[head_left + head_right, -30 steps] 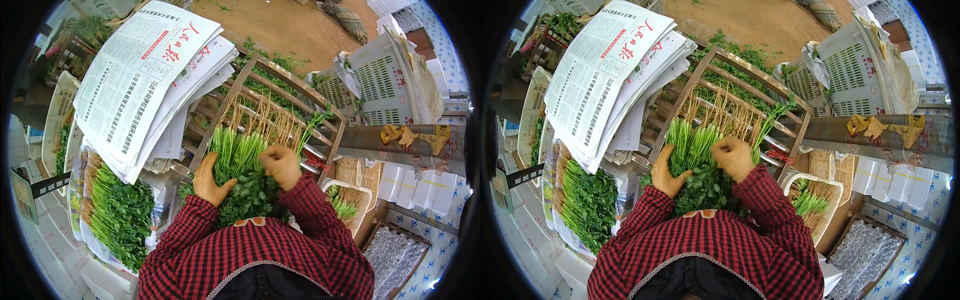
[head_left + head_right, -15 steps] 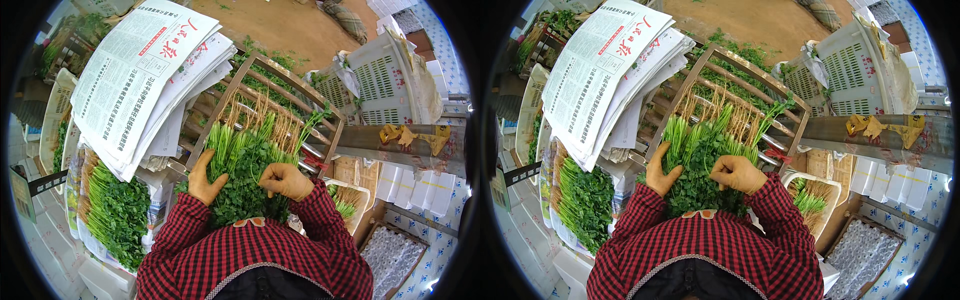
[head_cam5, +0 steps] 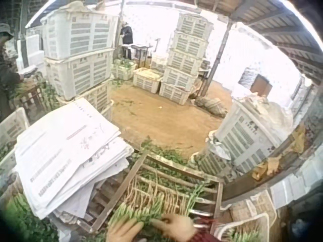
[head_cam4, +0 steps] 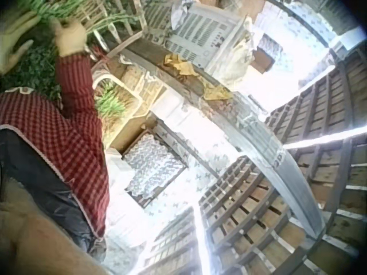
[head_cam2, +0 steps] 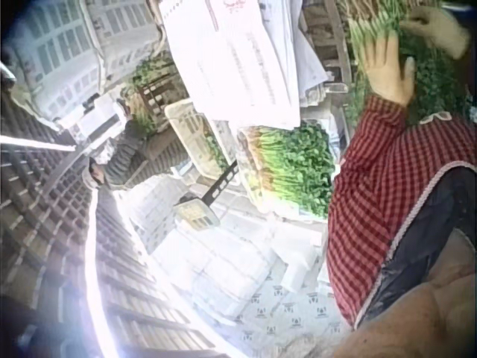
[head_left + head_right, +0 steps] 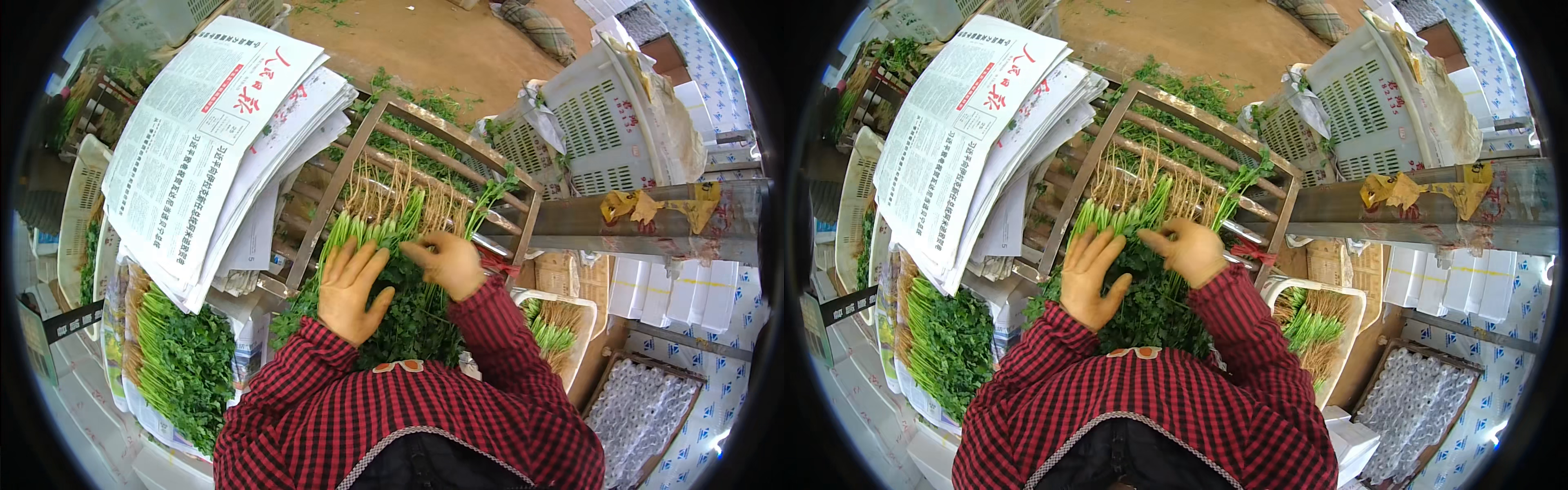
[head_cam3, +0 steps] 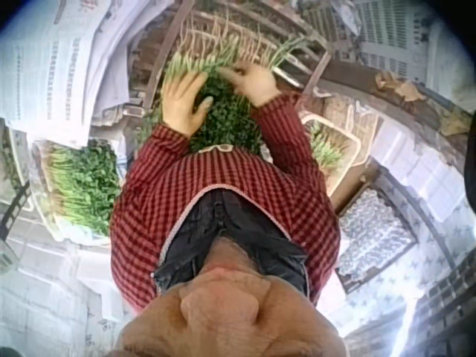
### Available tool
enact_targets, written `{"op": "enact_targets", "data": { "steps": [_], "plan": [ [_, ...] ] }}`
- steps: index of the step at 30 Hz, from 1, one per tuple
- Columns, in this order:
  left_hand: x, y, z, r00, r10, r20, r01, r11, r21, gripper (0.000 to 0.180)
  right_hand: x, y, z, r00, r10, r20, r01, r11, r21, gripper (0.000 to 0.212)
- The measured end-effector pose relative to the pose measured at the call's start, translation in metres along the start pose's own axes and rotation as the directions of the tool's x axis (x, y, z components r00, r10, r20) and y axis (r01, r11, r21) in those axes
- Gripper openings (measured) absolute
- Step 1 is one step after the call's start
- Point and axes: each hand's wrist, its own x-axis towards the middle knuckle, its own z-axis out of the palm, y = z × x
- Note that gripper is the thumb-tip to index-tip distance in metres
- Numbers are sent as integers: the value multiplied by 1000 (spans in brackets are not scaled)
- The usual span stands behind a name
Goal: The person takes bunches of cilantro from a large bin, aligns the stems and leaves by hand, and then wraps the bunches in sheets of newspaper before placing them into another container.
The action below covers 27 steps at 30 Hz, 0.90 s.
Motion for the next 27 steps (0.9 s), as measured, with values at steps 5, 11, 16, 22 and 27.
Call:
{"op": "enact_targets", "data": {
  "steps": [5, 11, 16, 22, 27],
  "plan": [
    [-16, 7, 2, 991, 48, 124, -45, 999, -29, 60, 12, 17, 9, 994, -24, -110, 46, 979, 201, 31],
    [-27, 7, 5, 985, 113, 131, -107, 993, -49, 60, -3, 1, -62, 980, -72, -186, 152, 873, 464, 15],
    [-24, 12, 16, 923, -308, 231, 313, 250, -916, 61, -49, 6, -49, 925, -376, -60, 353, 787, 506, 8],
    [2, 12, 24, 747, -401, 530, 446, -290, -847, 45, -55, 6, -11, 649, -679, 344, 724, 690, -4, 15],
    [-5, 10, 28, 775, -450, 445, 417, -165, -894, 42, -50, 30, -19, 965, -227, -130, 255, 705, 662, 37]
  ]
}}
